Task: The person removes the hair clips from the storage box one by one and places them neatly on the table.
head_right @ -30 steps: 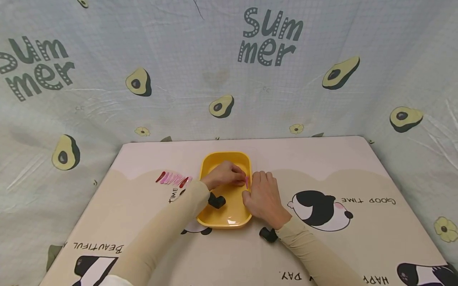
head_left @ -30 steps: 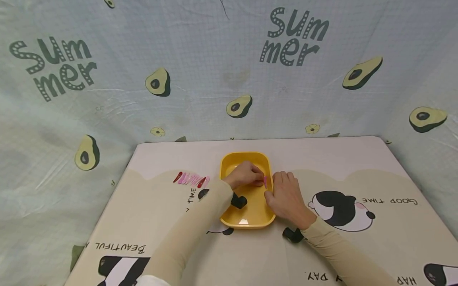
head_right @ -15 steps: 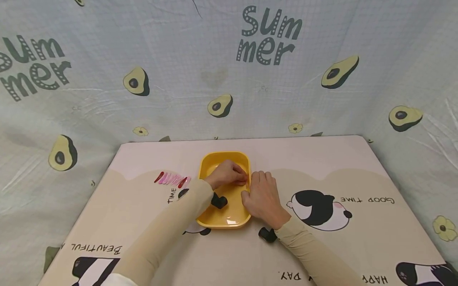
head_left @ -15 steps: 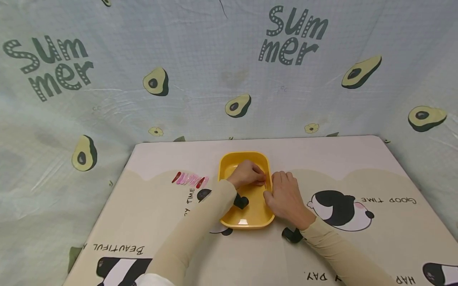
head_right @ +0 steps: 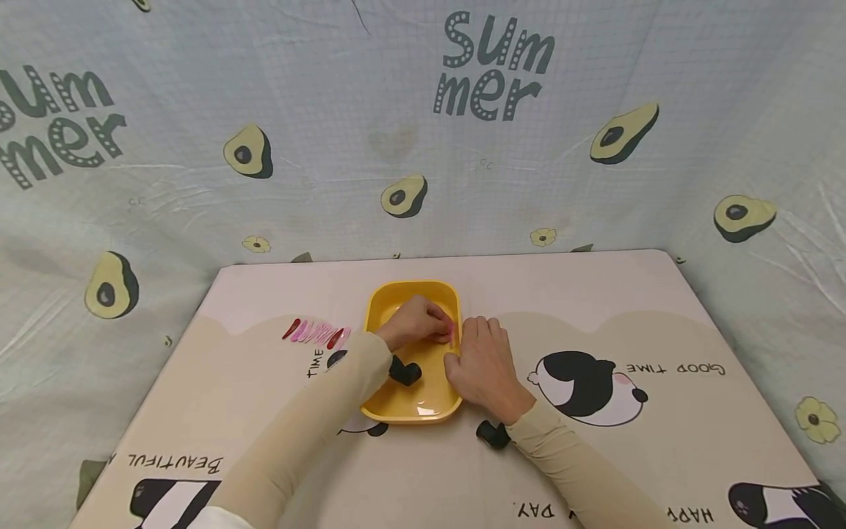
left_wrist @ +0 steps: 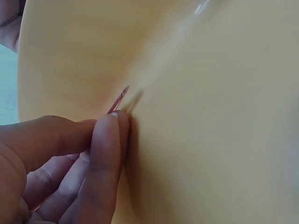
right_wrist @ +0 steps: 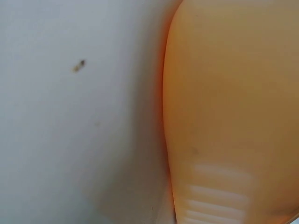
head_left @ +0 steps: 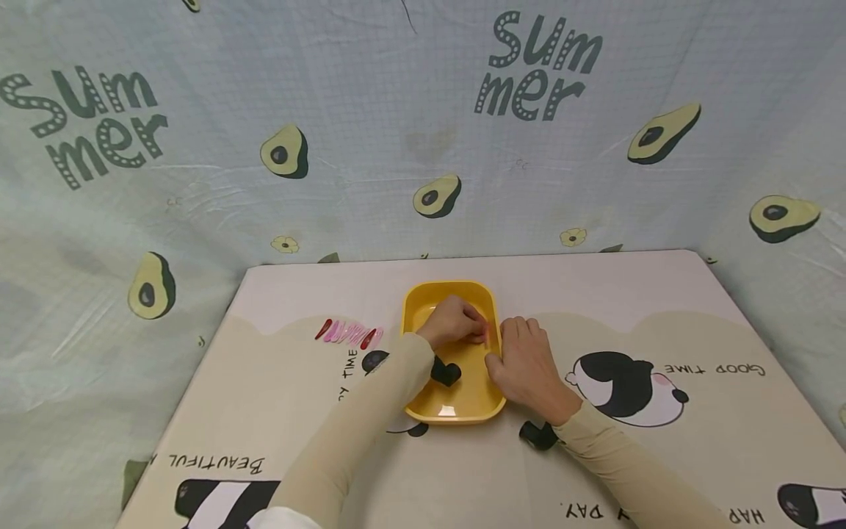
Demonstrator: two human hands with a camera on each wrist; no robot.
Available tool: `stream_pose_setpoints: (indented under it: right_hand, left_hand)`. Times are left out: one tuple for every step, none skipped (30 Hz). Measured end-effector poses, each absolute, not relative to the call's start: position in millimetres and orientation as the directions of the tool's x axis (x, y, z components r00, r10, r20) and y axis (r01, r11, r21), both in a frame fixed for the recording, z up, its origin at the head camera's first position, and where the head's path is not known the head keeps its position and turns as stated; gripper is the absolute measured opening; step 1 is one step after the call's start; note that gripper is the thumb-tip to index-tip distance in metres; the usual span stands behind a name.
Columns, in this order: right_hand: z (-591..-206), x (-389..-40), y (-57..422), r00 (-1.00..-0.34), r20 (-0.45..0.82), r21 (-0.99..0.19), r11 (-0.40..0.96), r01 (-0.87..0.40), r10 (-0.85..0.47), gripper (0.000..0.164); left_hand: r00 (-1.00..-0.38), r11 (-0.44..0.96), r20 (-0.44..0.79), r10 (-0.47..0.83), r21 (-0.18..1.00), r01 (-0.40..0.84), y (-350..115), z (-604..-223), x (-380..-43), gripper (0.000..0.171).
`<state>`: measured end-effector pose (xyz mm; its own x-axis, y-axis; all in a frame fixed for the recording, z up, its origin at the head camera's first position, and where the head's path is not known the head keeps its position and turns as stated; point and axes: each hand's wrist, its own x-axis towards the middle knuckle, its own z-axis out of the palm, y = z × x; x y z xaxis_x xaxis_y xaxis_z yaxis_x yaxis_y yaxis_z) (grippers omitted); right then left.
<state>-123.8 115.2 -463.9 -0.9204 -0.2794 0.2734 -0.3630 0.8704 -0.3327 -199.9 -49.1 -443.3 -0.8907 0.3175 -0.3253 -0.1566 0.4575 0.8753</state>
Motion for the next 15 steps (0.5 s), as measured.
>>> stream_pose_setpoints:
  right_hand:
    - [-464,-124,115,-0.921,0.272,-0.332,0.871,-0.363,-0.280,0.029]
    - [-464,-124,115,-0.921,0.272,-0.331,0.871,-0.363,-0.281,0.029]
    - [-464,-124,115,-0.921,0.270,-0.331,0.871,-0.362,-0.280,0.029]
    - [-464,-124,115,-0.922,0.269,-0.331,0.872,-0.361,-0.280,0.030]
    - [-464,-124,115,-0.922,0.267,-0.330,0.873,-0.359,-0.279,0.030]
    - [-464,-124,115,-0.923,0.266,-0.330,0.874,-0.357,-0.277,0.030]
    - [-463,-124,114,-0.924,0.265,-0.331,0.874,-0.357,-0.277,0.031]
    - [-463,-123,114,-0.924,0.263,-0.329,0.875,-0.356,-0.277,0.032]
    - [-463,-123,114,-0.925,0.262,-0.329,0.875,-0.355,-0.276,0.032]
    - [-463,-123,114,-0.925,0.261,-0.327,0.876,-0.354,-0.277,0.033]
    - [-462,-123,114,-0.925,0.260,-0.325,0.877,-0.354,-0.277,0.034]
    - [-462,-123,114,-0.924,0.261,-0.323,0.877,-0.355,-0.279,0.034]
    - [-462,-123,114,-0.924,0.261,-0.321,0.877,-0.357,-0.280,0.034]
    - [-462,-123,114,-0.923,0.263,-0.319,0.878,-0.357,-0.280,0.035]
    - [-462,-123,114,-0.923,0.264,-0.318,0.878,-0.358,-0.281,0.034]
  left_hand:
    - [-0.892,0.467,-0.325,0.314,0.871,-0.153,-50,-443,-200,0.016]
    - [-0.893,0.474,-0.327,0.310,0.867,-0.153,-50,-442,-200,0.016]
    - [-0.894,0.482,-0.329,0.305,0.863,-0.152,-50,-441,-200,0.016]
    - [-0.894,0.488,-0.334,0.299,0.858,-0.157,-50,-440,-200,0.016]
    - [-0.894,0.495,-0.340,0.293,0.854,-0.162,-50,-439,-200,0.016]
    - [-0.893,0.499,-0.344,0.288,0.851,-0.167,-50,-438,-200,0.016]
    - [-0.894,0.505,-0.348,0.282,0.846,-0.170,-51,-437,-200,0.017]
    - [-0.894,0.508,-0.354,0.276,0.843,-0.177,-51,-435,-200,0.017]
    - [-0.895,0.515,-0.354,0.271,0.839,-0.176,-52,-434,-200,0.018]
    - [-0.895,0.513,-0.355,0.269,0.840,-0.178,-53,-433,-200,0.018]
    - [-0.896,0.514,-0.351,0.271,0.840,-0.174,-54,-432,-200,0.018]
    - [-0.896,0.513,-0.352,0.272,0.841,-0.174,-55,-430,-200,0.018]
    - [-0.897,0.514,-0.352,0.269,0.840,-0.176,-56,-429,-200,0.018]
    - [-0.897,0.512,-0.352,0.267,0.841,-0.178,-58,-428,-199,0.018]
    - [-0.898,0.511,-0.350,0.267,0.841,-0.176,-59,-427,-199,0.018]
